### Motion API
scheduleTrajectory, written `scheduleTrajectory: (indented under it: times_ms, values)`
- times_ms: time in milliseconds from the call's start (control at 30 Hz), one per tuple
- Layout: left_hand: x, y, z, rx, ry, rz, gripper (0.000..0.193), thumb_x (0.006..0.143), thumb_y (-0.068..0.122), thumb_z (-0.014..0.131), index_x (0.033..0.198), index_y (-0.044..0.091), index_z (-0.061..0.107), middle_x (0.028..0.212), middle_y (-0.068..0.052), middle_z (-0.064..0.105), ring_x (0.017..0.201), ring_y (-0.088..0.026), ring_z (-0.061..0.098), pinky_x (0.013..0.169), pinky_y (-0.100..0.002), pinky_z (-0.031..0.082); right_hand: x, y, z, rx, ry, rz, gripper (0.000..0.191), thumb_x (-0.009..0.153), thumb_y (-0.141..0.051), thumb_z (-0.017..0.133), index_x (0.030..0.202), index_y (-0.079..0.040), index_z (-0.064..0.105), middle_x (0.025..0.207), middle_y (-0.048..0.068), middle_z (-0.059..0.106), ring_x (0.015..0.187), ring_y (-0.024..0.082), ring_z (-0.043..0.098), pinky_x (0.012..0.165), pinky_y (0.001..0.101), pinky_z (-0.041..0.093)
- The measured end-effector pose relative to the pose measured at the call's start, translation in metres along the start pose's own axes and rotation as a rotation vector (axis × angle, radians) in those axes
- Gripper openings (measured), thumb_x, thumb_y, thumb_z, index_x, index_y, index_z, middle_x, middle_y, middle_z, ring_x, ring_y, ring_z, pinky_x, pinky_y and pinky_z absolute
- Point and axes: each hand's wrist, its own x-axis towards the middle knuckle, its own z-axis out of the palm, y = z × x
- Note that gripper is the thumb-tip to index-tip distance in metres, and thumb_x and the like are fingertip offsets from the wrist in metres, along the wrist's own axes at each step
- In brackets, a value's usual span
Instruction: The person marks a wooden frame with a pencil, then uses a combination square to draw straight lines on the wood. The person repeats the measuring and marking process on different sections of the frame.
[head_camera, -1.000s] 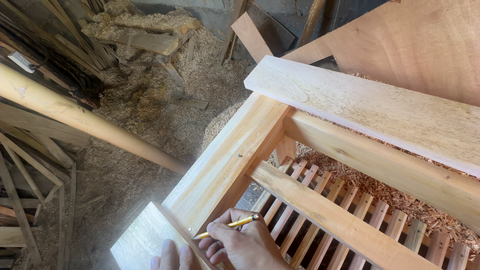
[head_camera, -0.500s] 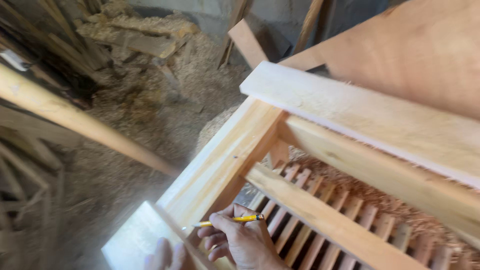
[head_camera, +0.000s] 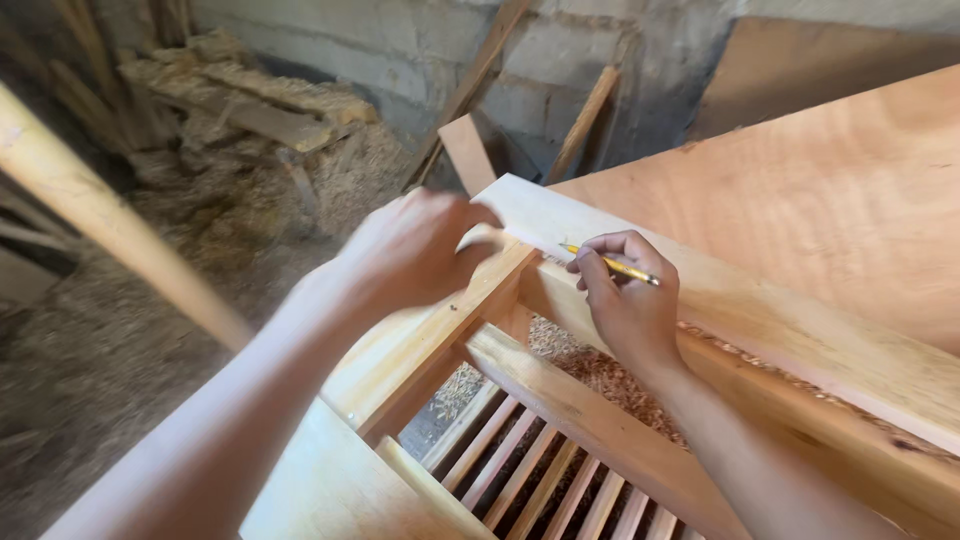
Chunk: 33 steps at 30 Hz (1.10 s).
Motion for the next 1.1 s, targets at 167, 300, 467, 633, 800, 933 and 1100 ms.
scheduleTrajectory:
  times_ms: [167,300,467,633,800,933,1100]
  values:
    - [0.091,-0.038,0.071,-0.177,0.241,0.328,0.028,0.088,0.028,0.071,0.114,0.021,0.077,0.115,-0.013,0.073,0.104,-0.035,0.069,0.089,-0.046,0.055,0.015,0.020,0.010,-0.153,-0.011,-0.124,0.006,0.095,-0.008,0.068,0.094,-0.003,0.070,0.085,0.005,0.074,0.077,0.010,0.066,0.068,0.0242,0.052]
    - [0.155,-0.064,0.110,-0.180,0.280,0.499,0.027,0.084,0.028,0.074,0.110,0.024,0.080,0.117,-0.008,0.074,0.117,-0.030,0.065,0.096,-0.042,0.052,0.025,0.034,0.019,-0.384,-0.044,-0.291,0.006,0.090,-0.009,0.072,0.093,-0.004,0.069,0.092,0.008,0.071,0.081,0.015,0.070,0.073,0.0294,0.056]
    - [0.167,-0.069,0.127,-0.323,0.073,0.265,0.024,0.084,0.034,0.072,0.107,0.034,0.079,0.124,0.006,0.074,0.115,-0.021,0.069,0.101,-0.035,0.053,0.032,0.042,0.028,-0.699,-0.027,-0.613,0.008,0.081,-0.007,0.074,0.088,-0.008,0.071,0.092,0.007,0.070,0.092,0.027,0.068,0.085,0.0423,0.050]
    - [0.162,-0.072,0.121,-0.315,0.041,0.165,0.023,0.083,0.039,0.077,0.106,0.041,0.079,0.141,0.006,0.060,0.135,-0.021,0.051,0.112,-0.043,0.040,0.032,0.045,0.042,-0.705,-0.056,-0.559,0.009,0.082,-0.010,0.075,0.090,-0.010,0.071,0.098,0.006,0.070,0.093,0.024,0.067,0.085,0.0381,0.051]
    - [0.162,-0.084,0.128,-0.437,0.082,0.246,0.027,0.086,0.046,0.074,0.112,0.042,0.078,0.154,0.004,0.049,0.148,-0.030,0.033,0.119,-0.045,0.033,0.038,0.049,0.052,-0.790,0.010,-0.554,0.011,0.079,-0.013,0.078,0.088,-0.011,0.072,0.097,0.007,0.071,0.090,0.024,0.066,0.082,0.0397,0.050]
    - [0.162,-0.090,0.139,-0.451,0.143,0.265,0.029,0.086,0.047,0.073,0.114,0.041,0.078,0.154,0.002,0.049,0.149,-0.034,0.031,0.121,-0.045,0.029,0.041,0.055,0.055,-0.805,0.013,-0.554,0.011,0.080,-0.014,0.079,0.089,-0.012,0.072,0.098,0.007,0.070,0.091,0.023,0.066,0.082,0.0379,0.051]
    - [0.165,-0.094,0.143,-0.465,0.141,0.245,0.028,0.087,0.047,0.071,0.113,0.041,0.078,0.153,0.001,0.052,0.150,-0.032,0.032,0.121,-0.043,0.029,0.043,0.063,0.057,-0.788,0.011,-0.581,0.014,0.079,-0.014,0.081,0.090,-0.012,0.072,0.097,0.006,0.071,0.092,0.022,0.068,0.082,0.0370,0.051]
